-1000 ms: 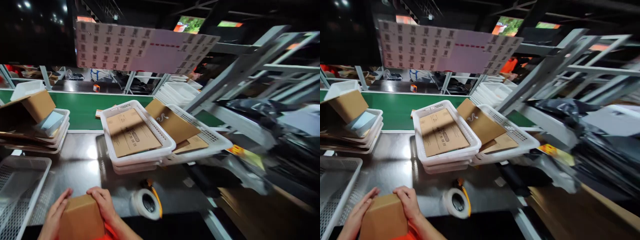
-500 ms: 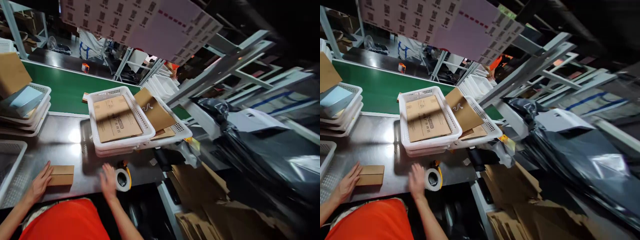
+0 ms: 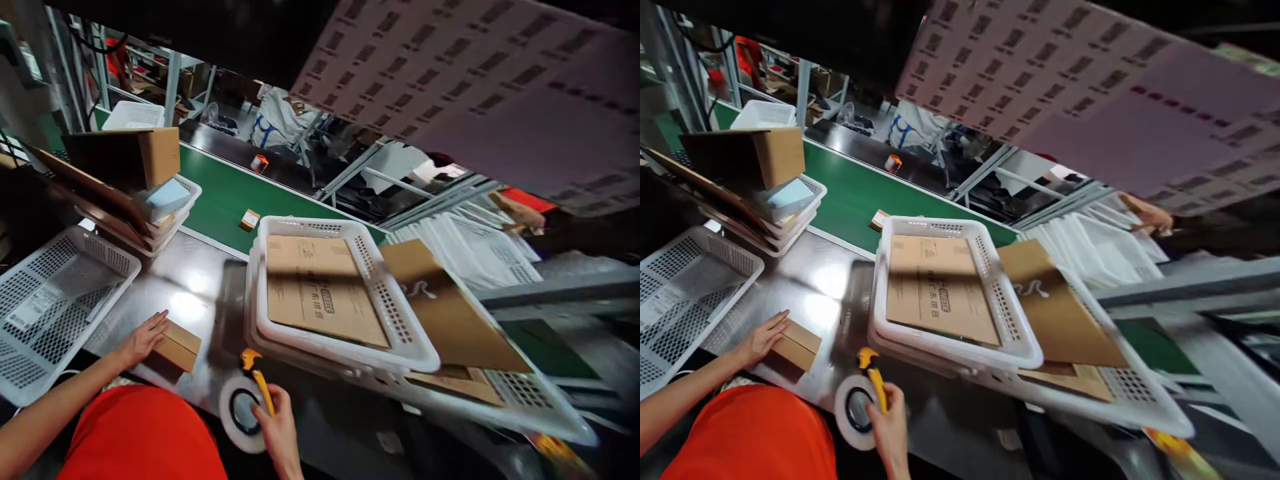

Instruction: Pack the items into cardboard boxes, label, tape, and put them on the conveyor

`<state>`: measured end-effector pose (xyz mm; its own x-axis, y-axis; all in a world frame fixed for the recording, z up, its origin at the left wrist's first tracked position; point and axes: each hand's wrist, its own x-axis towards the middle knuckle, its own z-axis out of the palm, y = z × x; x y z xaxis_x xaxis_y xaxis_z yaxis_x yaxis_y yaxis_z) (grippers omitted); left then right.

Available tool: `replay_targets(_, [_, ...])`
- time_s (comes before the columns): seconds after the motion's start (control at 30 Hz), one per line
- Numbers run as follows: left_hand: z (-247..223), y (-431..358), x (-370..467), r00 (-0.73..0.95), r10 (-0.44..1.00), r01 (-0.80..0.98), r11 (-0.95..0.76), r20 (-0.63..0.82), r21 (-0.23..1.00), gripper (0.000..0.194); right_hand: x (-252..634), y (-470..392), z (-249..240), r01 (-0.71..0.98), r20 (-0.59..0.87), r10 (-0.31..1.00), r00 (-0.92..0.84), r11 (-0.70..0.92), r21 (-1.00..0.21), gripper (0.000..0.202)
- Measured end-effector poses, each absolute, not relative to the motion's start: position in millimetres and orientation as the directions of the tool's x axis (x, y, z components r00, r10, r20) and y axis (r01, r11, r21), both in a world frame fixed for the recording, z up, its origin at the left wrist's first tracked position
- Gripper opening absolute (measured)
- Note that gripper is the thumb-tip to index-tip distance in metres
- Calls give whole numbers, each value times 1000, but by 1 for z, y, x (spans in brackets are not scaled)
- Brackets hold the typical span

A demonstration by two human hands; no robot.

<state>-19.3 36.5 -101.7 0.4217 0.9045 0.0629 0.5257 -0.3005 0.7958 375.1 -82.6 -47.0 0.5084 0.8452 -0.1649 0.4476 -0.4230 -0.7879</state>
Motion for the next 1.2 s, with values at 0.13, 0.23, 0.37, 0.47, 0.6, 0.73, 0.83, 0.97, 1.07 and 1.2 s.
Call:
replay_targets(0.13, [-98, 34, -17, 397, 915, 490, -276, 71, 827, 45, 303, -38, -17, 600, 128, 972, -195, 222, -768, 62])
replay_targets(0.23, [-86, 35, -19, 412, 908, 434, -265, 71, 861, 45, 271, -1, -6, 689, 165, 829, -534, 540, -483, 67])
replay_targets(0.37, [-71, 34, -17, 274, 962, 291, -104, 21, 951, 40, 269, 15, -18, 669, 291, 738, -608, 674, -312, 79])
replay_targets(0.47, [-65, 27, -10, -119, 967, 68, 235, -226, 970, 48, 280, 11, -32, 646, 392, 703, -594, 707, -290, 81])
replay_targets(0.6, [-54, 19, 7, -87, 837, -166, 522, -540, 836, 62, 283, 4, -36, 680, 328, 732, -598, 679, -277, 84])
replay_targets(0.73, [-43, 18, 22, 110, 740, -299, 662, -664, 687, 60, 278, 6, -24, 701, 138, 752, -644, 653, -288, 87])
replay_targets(0.83, [-43, 23, 23, 91, 723, -261, 681, -685, 684, 55, 272, 12, -7, 685, 47, 741, -670, 641, -345, 85])
replay_targets(0.97, [-52, 35, 16, -66, 789, -84, 605, -610, 792, 43, 258, 25, 26, 764, -296, 714, -634, 518, -385, 81])
replay_targets(1.07, [-59, 44, 11, -136, 835, 49, 543, -533, 838, 33, 249, 30, 49, 870, -526, 693, -493, 385, -309, 86])
replay_targets(1.2, [-66, 46, 6, -192, 858, 160, 506, -476, 847, 25, 240, 33, 64, 904, -609, 678, -411, 388, -180, 83])
